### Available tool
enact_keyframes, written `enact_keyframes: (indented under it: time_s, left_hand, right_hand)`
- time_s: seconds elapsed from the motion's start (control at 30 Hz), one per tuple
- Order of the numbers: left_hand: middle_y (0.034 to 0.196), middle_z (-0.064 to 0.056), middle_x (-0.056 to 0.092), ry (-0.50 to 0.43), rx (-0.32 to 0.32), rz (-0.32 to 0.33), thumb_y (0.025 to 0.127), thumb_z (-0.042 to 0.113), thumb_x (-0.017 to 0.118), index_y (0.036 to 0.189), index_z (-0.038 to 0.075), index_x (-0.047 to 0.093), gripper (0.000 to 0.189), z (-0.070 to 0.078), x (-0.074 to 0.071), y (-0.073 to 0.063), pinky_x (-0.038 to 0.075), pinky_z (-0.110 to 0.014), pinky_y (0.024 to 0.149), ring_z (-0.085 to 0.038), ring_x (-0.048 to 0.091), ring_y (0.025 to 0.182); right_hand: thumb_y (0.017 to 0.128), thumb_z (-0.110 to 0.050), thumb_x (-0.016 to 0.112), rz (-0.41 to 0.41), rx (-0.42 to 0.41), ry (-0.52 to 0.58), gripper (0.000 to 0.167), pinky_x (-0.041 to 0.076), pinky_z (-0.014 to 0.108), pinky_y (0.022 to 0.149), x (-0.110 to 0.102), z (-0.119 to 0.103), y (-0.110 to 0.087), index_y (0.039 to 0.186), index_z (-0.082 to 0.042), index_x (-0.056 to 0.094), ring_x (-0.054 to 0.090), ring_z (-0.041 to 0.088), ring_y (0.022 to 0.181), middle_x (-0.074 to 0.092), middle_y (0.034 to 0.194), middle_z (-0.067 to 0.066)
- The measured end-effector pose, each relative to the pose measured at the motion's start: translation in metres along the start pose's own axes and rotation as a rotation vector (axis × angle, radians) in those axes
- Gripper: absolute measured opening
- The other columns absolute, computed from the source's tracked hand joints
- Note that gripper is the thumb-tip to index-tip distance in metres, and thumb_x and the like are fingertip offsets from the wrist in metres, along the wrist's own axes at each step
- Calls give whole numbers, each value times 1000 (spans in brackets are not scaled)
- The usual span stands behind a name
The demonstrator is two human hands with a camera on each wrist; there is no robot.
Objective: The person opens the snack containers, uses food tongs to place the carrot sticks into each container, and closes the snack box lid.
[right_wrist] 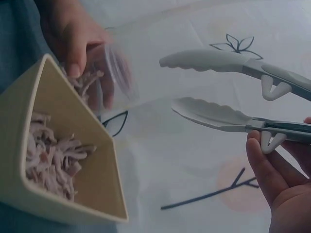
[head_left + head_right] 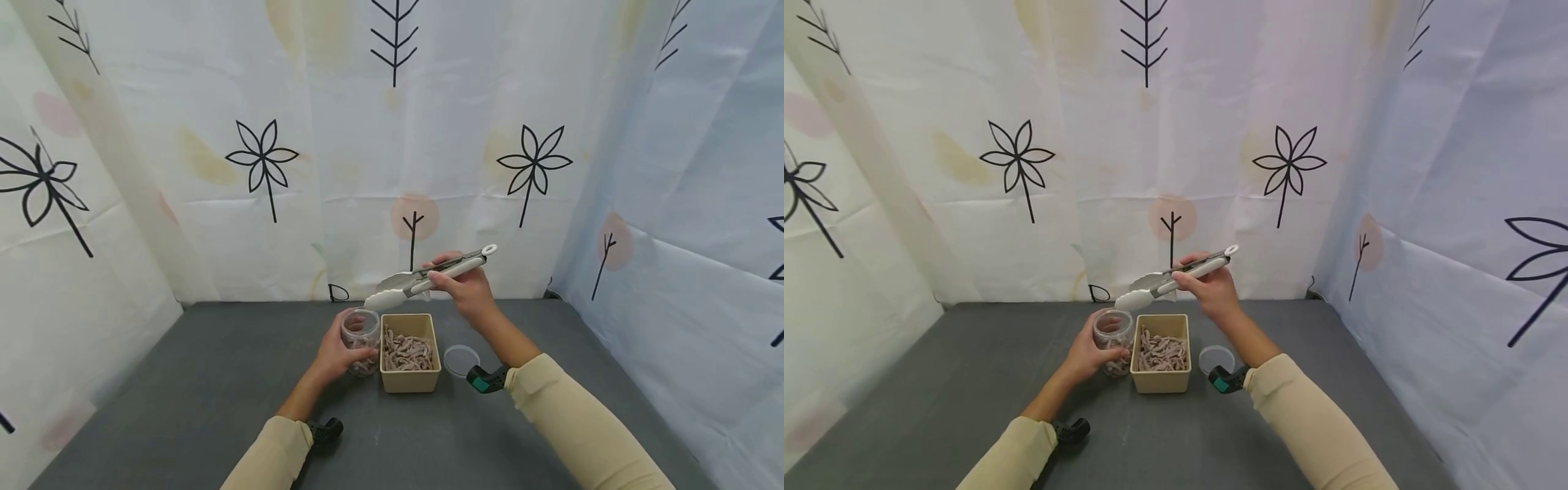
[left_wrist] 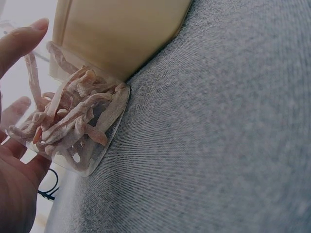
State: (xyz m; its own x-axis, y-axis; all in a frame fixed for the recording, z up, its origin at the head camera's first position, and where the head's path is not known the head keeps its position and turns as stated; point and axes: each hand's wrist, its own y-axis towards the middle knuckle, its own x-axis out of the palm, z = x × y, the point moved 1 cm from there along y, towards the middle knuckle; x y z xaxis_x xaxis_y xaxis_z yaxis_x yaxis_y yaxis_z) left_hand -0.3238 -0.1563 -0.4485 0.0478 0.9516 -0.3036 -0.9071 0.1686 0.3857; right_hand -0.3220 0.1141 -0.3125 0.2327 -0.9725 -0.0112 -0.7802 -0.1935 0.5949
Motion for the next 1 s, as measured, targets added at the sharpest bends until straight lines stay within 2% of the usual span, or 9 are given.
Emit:
enact_keyframes:
  time_s: [0.2,0.33,0.47,0.57,0.67,0.8,0.9,1.0]
  left_hand:
    - [135,-18,52,9,-15,15,69,5,88,144,9,36,91,-2,-1,1,38,-52,100,-35,47,128]
    - [137,-24,49,-9,-16,-7,70,1,87,145,4,33,93,4,0,0,36,-54,100,-40,44,129]
    - [136,-30,47,-22,0,-26,71,-2,85,145,-4,31,91,22,-1,-4,35,-57,100,-45,42,128]
    - [136,-30,47,-9,-5,-37,73,-2,84,144,-6,31,89,34,-3,-7,37,-55,100,-45,42,128]
    - [137,-30,46,-3,-17,-44,74,0,84,145,-6,30,89,36,-4,-8,37,-55,100,-44,42,129]
    - [137,-30,46,-4,-14,-50,74,1,84,145,-6,29,90,36,-5,-8,37,-55,100,-44,42,129]
    - [136,-31,46,-1,-1,-51,74,2,84,145,-7,29,91,35,-4,-8,38,-55,99,-46,43,127]
    - [136,-29,47,-6,-5,-46,74,1,84,145,-6,29,90,34,-4,-8,38,-55,98,-45,43,128]
  right_hand:
    - [86,10,66,-1,26,-68,31,53,28,80,-15,11,-10,113,17,52,58,42,112,59,113,35]
    - [84,14,65,-34,60,-76,33,52,27,83,-25,20,-21,113,19,51,53,47,116,55,115,38]
    - [84,11,68,-111,94,-126,35,52,26,81,-32,28,-28,115,16,52,56,47,113,54,118,35]
    - [83,9,69,-172,116,-156,37,51,25,77,-35,35,-32,116,14,54,59,43,104,55,118,34]
    - [83,10,69,-229,128,-153,38,51,25,76,-36,44,-33,117,15,53,60,40,99,54,118,37]
    - [83,12,69,-279,127,-145,39,51,26,78,-35,54,-35,117,17,51,57,47,102,52,120,39]
    - [83,9,69,-271,140,-188,37,51,26,77,-33,60,-34,116,15,52,57,49,103,54,119,37]
    - [84,5,72,-237,169,-256,36,51,26,76,-31,62,-33,114,12,54,60,43,102,58,116,32]
